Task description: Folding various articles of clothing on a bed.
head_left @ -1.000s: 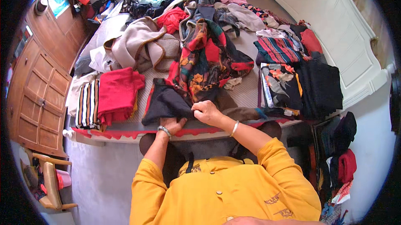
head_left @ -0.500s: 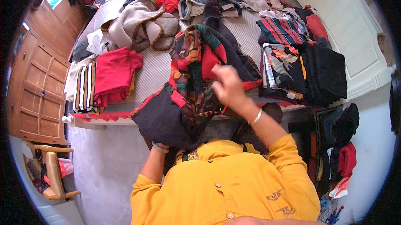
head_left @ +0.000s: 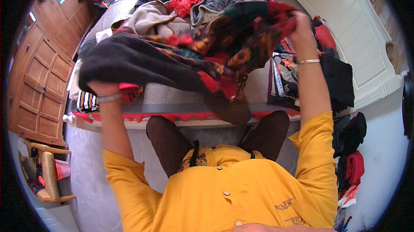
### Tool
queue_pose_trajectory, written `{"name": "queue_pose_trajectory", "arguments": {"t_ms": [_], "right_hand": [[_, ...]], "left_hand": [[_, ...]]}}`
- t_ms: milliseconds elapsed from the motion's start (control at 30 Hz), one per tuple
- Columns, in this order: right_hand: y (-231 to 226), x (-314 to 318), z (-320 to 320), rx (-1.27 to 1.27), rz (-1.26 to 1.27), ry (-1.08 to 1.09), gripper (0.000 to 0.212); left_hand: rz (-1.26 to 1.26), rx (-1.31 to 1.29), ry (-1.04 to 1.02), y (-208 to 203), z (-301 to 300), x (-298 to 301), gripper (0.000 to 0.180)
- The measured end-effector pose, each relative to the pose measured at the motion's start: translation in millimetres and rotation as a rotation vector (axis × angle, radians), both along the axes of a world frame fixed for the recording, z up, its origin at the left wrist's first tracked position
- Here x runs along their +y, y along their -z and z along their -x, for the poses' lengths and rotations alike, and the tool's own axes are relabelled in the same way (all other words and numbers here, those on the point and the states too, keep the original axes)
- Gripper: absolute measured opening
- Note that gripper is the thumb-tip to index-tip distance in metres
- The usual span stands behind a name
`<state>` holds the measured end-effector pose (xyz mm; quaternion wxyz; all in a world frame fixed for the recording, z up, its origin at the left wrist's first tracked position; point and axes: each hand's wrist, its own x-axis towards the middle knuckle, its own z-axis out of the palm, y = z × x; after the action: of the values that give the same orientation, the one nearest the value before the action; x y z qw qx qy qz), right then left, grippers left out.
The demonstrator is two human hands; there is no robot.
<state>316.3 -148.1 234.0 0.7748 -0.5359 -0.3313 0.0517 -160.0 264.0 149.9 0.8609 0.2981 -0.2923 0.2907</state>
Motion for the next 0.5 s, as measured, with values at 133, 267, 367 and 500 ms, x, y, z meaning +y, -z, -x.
{"name": "queue_pose_trajectory", "arguments": {"t_ms": [133,267,367,500], "right_hand": [[-26,-58,62,0.268,-0.244,-0.057,0.025],[38,-78,177,0.522,0.140,0.188,0.040],[98,-104,222,0.852,0.436,0.048,0.033],[161,-114,259,0.922,0.354,-0.136,0.022]], "left_hand": [[0.384,0.300,-0.654,-19,34,3,0.048],[0.485,0.829,-0.723,49,51,-55,0.030],[0.418,1.142,-0.563,113,64,-110,0.027],[0.373,1.308,-0.510,131,46,-192,0.056]]}}
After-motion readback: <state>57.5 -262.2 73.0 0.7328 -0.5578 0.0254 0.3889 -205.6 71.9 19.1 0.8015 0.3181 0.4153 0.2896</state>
